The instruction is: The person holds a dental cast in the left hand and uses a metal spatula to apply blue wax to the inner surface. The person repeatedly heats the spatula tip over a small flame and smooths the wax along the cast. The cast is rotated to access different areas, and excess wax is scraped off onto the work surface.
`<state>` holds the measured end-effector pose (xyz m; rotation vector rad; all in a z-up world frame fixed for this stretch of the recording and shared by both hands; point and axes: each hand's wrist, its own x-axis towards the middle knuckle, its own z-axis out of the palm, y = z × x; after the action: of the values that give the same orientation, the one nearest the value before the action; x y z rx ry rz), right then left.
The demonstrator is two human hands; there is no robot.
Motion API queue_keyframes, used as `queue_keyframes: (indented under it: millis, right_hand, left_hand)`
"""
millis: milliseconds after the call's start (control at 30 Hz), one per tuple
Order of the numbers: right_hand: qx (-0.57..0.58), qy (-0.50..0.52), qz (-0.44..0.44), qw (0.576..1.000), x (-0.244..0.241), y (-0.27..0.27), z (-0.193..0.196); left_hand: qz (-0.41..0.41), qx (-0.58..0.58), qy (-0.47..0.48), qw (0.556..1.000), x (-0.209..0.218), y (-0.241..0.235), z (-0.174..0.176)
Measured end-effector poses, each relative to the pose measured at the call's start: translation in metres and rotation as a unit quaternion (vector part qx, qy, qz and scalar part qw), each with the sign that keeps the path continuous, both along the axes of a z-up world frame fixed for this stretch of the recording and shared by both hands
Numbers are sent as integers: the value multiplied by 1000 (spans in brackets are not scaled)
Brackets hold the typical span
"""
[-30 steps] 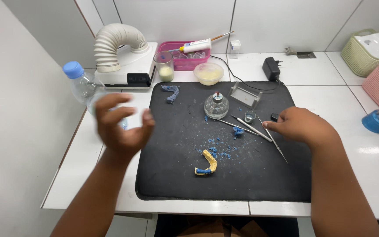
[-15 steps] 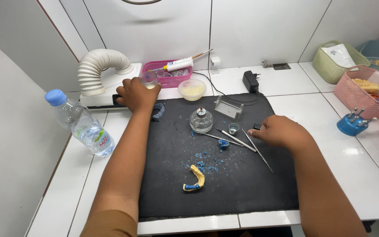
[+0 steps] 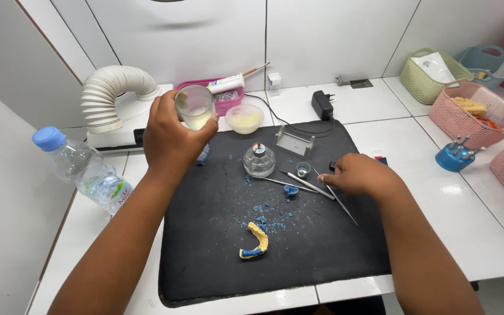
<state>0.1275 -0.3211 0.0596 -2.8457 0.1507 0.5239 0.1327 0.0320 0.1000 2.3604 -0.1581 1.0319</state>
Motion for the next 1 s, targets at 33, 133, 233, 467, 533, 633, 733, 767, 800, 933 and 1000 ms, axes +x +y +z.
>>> queue_keyframes:
  millis: [33,133,233,467,533,633,733,767,800,933,1000]
  right_hand:
    - [8,0,5,1000,1,2,0]
    - [25,2,15,1000,-1,3,-1]
    - [24,8,10,1000,-2,6,-2]
    - [26,13,11,1000,-1,4,-5]
    - [28,17,20,999,0,4,-7]
    - [21,19,32,999,1,3,-9]
    - [14,12,46,999,3,3,-11]
    - [14,13,49,999,3,3,-12]
    - [13,14,52,998,2,3,-12]
    - [6,29,48,998,1,5,-9]
    - [6,32,50,998,0,6,-8]
  left_hand:
    - [-17,-3,-1,1000,-11,-2,9]
    - [-64,-20,14,998,-41,-8,33]
    - [-115,-30,28,993,-69,-14,47]
    - [-282,35,-96,954,-147,-36,55]
    - [-323,46,-126,937,-170,-44,54]
    - [-381,75,-167,906,-189,-52,53]
    - [-389,110,-205,891,-200,-60,46]
    - [-383,122,-218,889,-204,-63,42]
    - [-382,120,-205,893,-208,-63,39]
    - [-359,121,-198,904,-210,-65,27]
    - [-343,142,-199,907,-211,-65,22]
